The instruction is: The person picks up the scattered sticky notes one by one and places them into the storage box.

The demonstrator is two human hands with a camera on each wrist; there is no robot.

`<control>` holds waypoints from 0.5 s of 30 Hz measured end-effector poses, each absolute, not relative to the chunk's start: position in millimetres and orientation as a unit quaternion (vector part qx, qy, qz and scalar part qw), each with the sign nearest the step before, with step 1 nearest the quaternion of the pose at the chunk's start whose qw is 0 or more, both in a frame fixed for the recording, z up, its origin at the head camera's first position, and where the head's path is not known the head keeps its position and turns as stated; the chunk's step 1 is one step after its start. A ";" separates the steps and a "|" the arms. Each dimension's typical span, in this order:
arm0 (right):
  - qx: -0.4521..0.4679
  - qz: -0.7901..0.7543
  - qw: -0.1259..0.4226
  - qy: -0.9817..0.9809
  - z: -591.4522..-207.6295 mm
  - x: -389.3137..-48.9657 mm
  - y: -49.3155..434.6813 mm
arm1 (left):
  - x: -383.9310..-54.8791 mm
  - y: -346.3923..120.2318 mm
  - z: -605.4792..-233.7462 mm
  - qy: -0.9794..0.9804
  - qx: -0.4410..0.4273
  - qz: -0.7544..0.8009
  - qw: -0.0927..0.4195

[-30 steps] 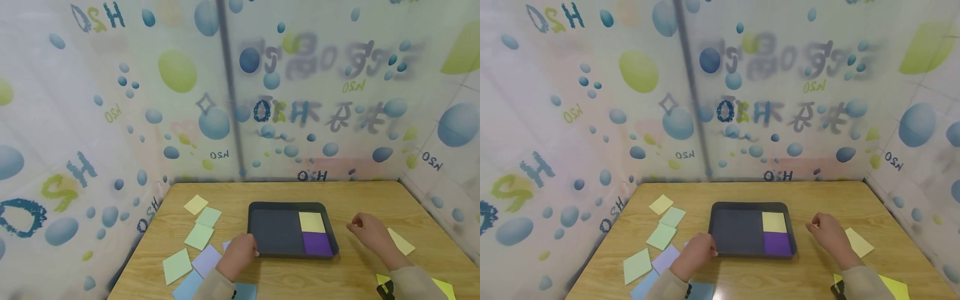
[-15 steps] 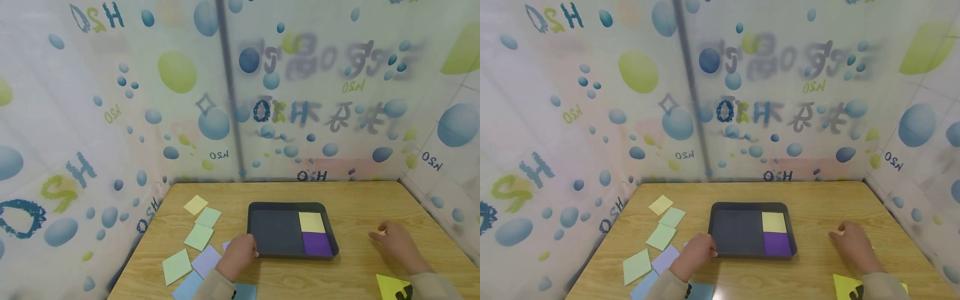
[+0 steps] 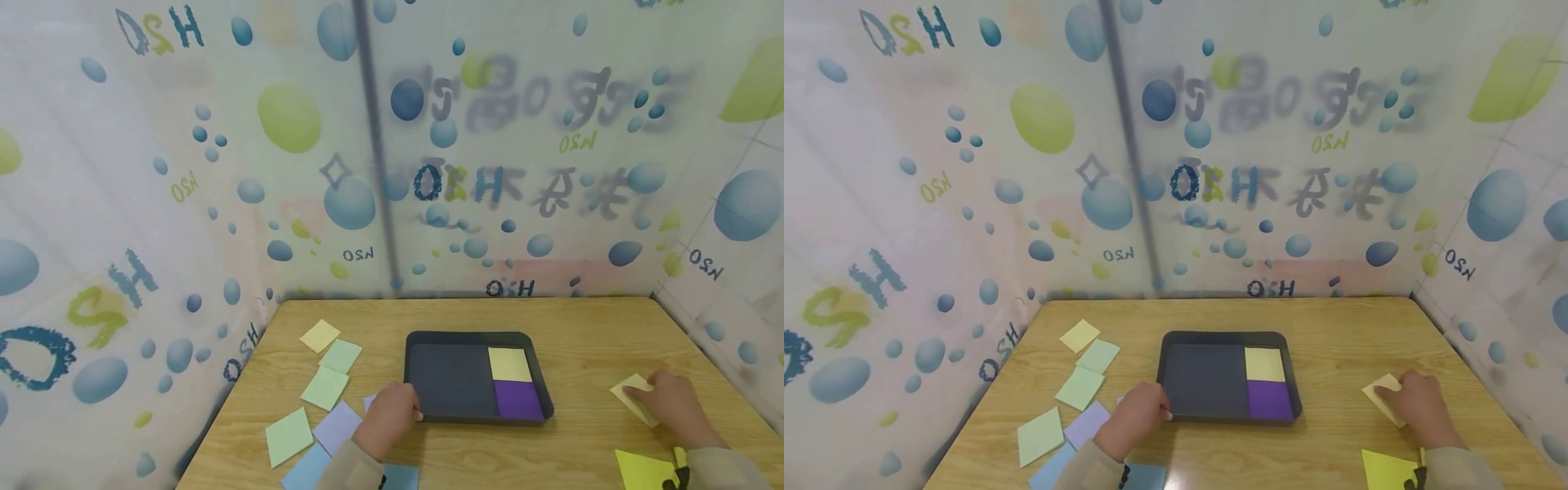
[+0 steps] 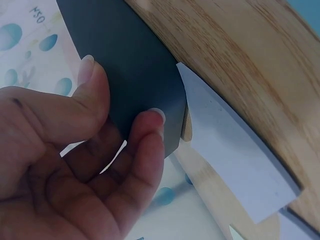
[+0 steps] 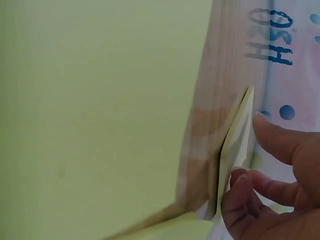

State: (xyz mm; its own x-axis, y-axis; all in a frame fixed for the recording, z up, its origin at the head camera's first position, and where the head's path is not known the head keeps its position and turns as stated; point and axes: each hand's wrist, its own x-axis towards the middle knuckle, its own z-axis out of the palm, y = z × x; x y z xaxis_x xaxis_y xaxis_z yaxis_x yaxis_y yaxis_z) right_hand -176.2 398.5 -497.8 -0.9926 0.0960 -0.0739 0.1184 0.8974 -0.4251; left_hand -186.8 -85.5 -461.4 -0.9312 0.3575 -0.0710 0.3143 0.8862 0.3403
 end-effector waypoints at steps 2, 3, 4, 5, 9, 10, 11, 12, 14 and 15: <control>0.056 -0.219 0.036 0.973 -498.8 -176.4 400.4 | -186.7 -85.5 -461.5 0.969 0.176 0.163 0.066; 0.057 -0.219 0.039 0.973 -499.1 -176.7 401.2 | -186.7 -85.5 -461.6 0.969 0.177 0.163 0.066; 0.059 -0.219 0.044 0.973 -499.4 -177.1 401.9 | -186.7 -85.5 -461.6 0.969 0.176 0.163 0.066; 0.061 -0.219 0.047 0.973 -500.0 -177.8 402.9 | -186.9 -85.6 -461.8 0.968 0.177 0.162 0.066; 0.067 -0.218 0.056 0.972 -502.5 -180.0 406.0 | -187.2 -85.6 -463.5 0.969 0.179 0.159 0.062; 0.067 -0.219 0.056 0.972 -503.2 -180.5 406.7 | -187.2 -85.6 -464.2 0.969 0.180 0.159 0.061; 0.066 -0.220 0.057 0.972 -504.0 -180.8 407.4 | -187.2 -85.6 -464.8 0.969 0.182 0.158 0.058; 0.065 -0.221 0.057 0.971 -504.5 -181.2 408.0 | -187.4 -85.6 -465.3 0.969 0.182 0.157 0.057; 0.062 -0.224 0.058 0.971 -505.2 -181.8 409.0 | -187.8 -85.6 -465.9 0.969 0.183 0.158 0.058; 0.062 -0.227 0.060 0.970 -505.2 -182.2 409.3 | -187.5 -85.6 -466.1 0.969 0.183 0.158 0.057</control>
